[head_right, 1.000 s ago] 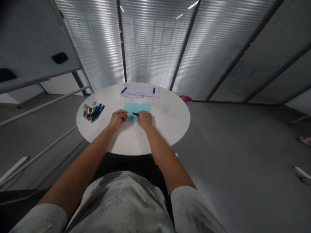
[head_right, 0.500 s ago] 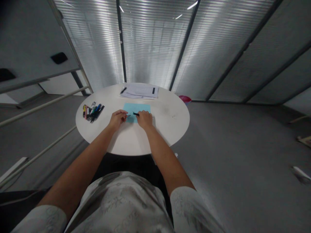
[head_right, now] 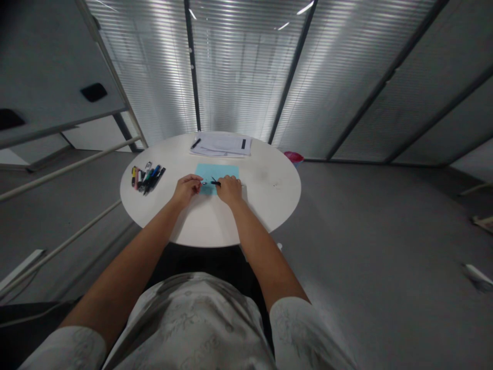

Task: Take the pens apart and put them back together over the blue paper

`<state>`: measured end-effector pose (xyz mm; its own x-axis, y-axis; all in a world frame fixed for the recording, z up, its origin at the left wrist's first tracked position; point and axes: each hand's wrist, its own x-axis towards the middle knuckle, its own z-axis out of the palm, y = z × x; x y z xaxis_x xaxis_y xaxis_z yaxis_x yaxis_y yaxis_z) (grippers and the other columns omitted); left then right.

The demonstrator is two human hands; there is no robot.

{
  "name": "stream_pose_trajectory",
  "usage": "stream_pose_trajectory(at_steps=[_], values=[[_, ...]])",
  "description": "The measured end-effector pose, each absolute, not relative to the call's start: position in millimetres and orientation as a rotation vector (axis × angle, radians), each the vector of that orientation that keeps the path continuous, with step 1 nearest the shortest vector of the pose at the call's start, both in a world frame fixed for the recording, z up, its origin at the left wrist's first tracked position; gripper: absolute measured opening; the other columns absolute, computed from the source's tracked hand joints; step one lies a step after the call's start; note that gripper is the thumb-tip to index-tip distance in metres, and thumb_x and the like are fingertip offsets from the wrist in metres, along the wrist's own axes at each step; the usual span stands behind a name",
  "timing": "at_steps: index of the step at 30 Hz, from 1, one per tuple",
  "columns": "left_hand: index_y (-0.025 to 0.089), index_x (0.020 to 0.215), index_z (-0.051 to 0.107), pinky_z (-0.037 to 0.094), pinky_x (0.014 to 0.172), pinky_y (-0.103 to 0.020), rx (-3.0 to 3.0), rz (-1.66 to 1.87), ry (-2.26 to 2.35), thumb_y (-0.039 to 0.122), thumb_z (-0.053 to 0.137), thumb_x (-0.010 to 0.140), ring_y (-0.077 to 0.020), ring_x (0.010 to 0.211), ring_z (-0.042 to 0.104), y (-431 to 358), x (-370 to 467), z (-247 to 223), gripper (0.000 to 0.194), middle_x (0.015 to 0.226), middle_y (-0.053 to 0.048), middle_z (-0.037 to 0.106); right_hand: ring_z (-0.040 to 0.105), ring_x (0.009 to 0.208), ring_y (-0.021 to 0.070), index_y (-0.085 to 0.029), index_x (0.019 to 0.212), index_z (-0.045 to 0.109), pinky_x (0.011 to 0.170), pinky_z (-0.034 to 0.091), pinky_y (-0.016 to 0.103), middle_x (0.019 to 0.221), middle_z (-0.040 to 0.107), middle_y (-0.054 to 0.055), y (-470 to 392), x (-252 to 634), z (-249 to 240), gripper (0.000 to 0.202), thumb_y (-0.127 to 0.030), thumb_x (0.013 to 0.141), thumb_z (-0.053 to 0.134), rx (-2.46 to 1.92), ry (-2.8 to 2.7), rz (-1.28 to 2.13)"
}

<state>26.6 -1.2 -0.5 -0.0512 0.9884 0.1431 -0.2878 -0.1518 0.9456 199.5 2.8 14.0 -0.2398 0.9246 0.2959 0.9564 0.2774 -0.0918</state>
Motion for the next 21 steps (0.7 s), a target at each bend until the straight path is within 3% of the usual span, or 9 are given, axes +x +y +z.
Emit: stream_pose_trajectory(at_steps=[21], values=[[0.014, 0.073, 0.066, 0.034, 0.046, -0.025, 1.077, 1.453, 0.959, 0.013, 0.059, 0.061, -0.011, 0.047, 0.05, -1.8, 26.8, 0.7, 0.013, 0.055, -0.002, 0.058, 0.052, 0.111, 0.0274, -0.022, 0.11, 0.072, 0.092, 0.039, 0.039, 0.114, 0.065, 0.014, -3.7, 196.9, 22.0, 0.035, -0.036, 0.099, 0.042, -1.737, -2.345, -0.098]])
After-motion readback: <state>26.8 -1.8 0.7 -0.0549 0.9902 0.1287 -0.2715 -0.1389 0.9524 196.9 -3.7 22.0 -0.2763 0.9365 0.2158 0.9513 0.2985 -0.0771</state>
